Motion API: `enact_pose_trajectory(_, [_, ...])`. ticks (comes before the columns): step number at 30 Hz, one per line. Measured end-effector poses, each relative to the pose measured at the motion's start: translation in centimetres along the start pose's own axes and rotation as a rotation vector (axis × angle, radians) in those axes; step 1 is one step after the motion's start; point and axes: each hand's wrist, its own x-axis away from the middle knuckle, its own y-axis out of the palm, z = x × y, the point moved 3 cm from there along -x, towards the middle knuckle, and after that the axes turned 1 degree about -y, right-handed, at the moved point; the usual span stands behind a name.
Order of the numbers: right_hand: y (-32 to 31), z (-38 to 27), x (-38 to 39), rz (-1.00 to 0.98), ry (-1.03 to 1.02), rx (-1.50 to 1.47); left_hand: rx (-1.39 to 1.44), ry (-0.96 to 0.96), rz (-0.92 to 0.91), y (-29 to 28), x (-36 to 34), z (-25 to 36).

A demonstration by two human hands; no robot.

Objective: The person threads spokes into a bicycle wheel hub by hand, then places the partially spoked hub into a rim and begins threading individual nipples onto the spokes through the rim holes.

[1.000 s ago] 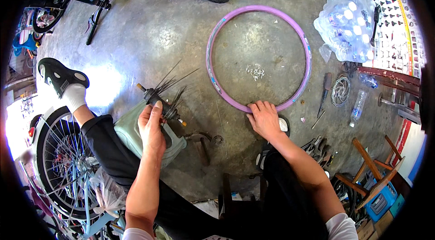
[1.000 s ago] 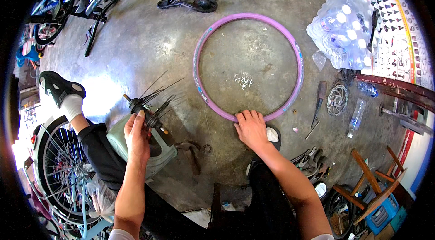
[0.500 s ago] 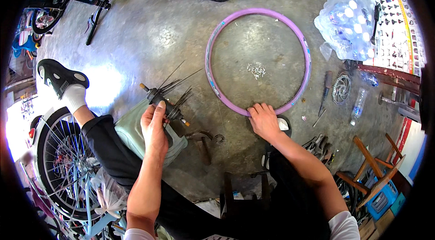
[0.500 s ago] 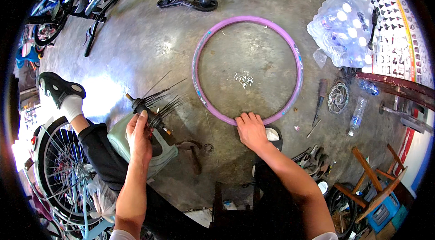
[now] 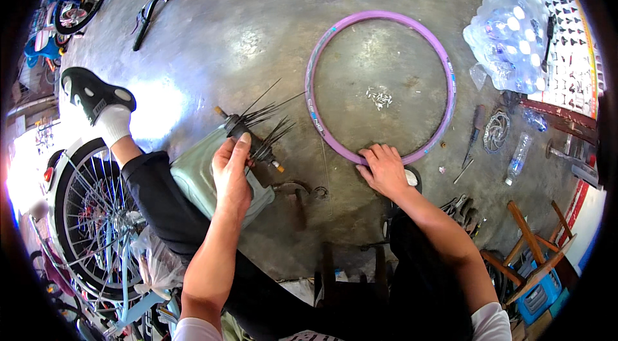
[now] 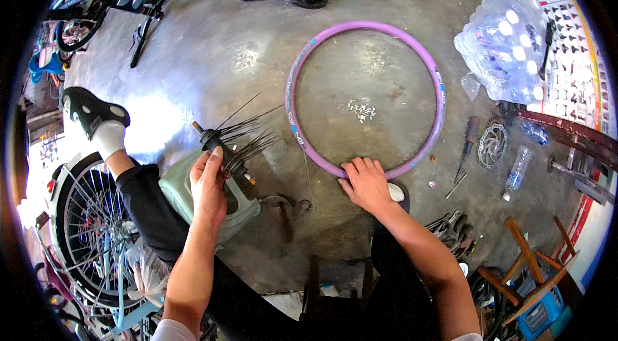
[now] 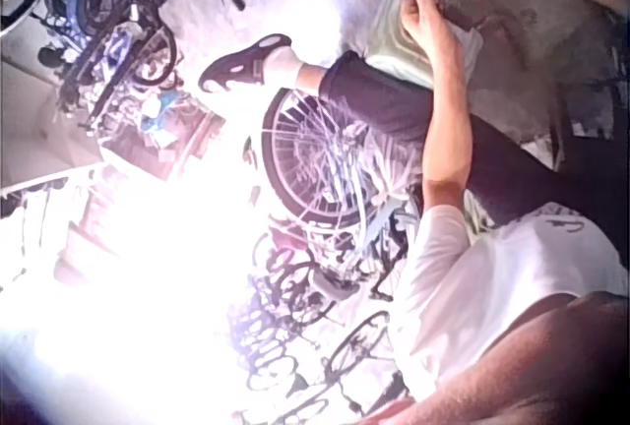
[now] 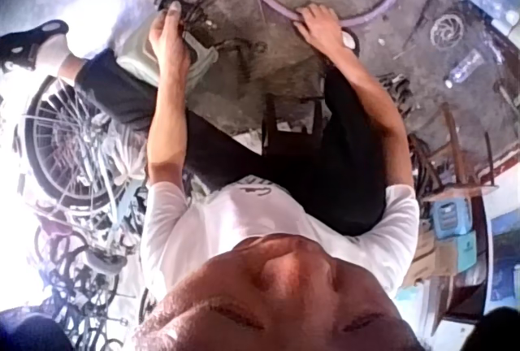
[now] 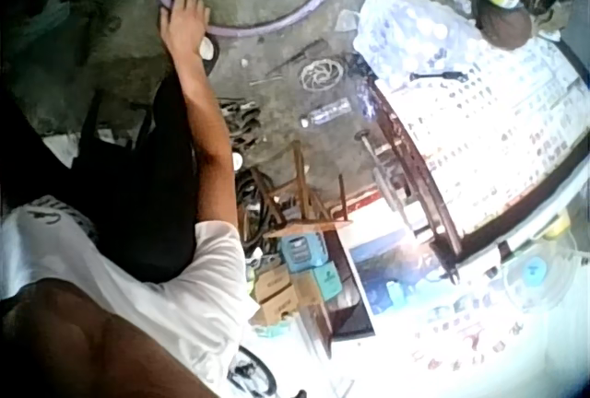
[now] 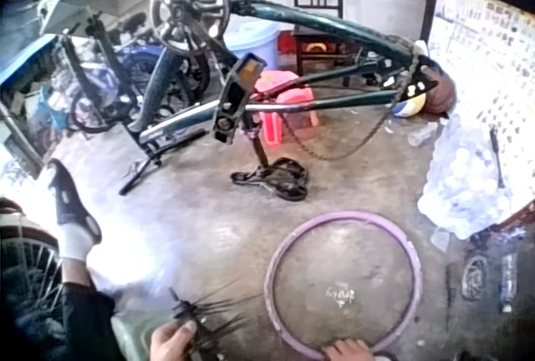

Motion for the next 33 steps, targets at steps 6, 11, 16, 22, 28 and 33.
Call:
enact_pose_trajectory(6, [1.3,-4.0,-1.8,-0.165,-0.429,0.170,0.010,0.017,0.011,0.5,0.4,0.9])
enact_pose_trajectory(11, [4.4,-7.5,-3.4,-0.249,-0.853,0.356,0.011,0.023,0.008,0.1,0.2,0.6])
enact_pose_trajectory(16, [6.0,-6.8,-3.7,-0.287,-0.914,0.382,0.012,-0.032,0.024,0.3,0.3,0.4])
enact_pose_trajectory(22, [7.0,-6.8,-3.7,-0.272,-1.029,0.272,0.016,-0.015,-0.026,-0.3,-0.1,-0.3])
enact_pose_trajectory(28, [5.6,-6.1,-5.3,-0.309,-1.068,0.245,0.023,-0.039,-0.013,0.0,0.1,-0.1])
enact_pose_trajectory(33, [6.3,-6.1,-5.3,-0.262,-1.057,0.237,0.045,-0.059,-0.011,0.2,0.0,0.1])
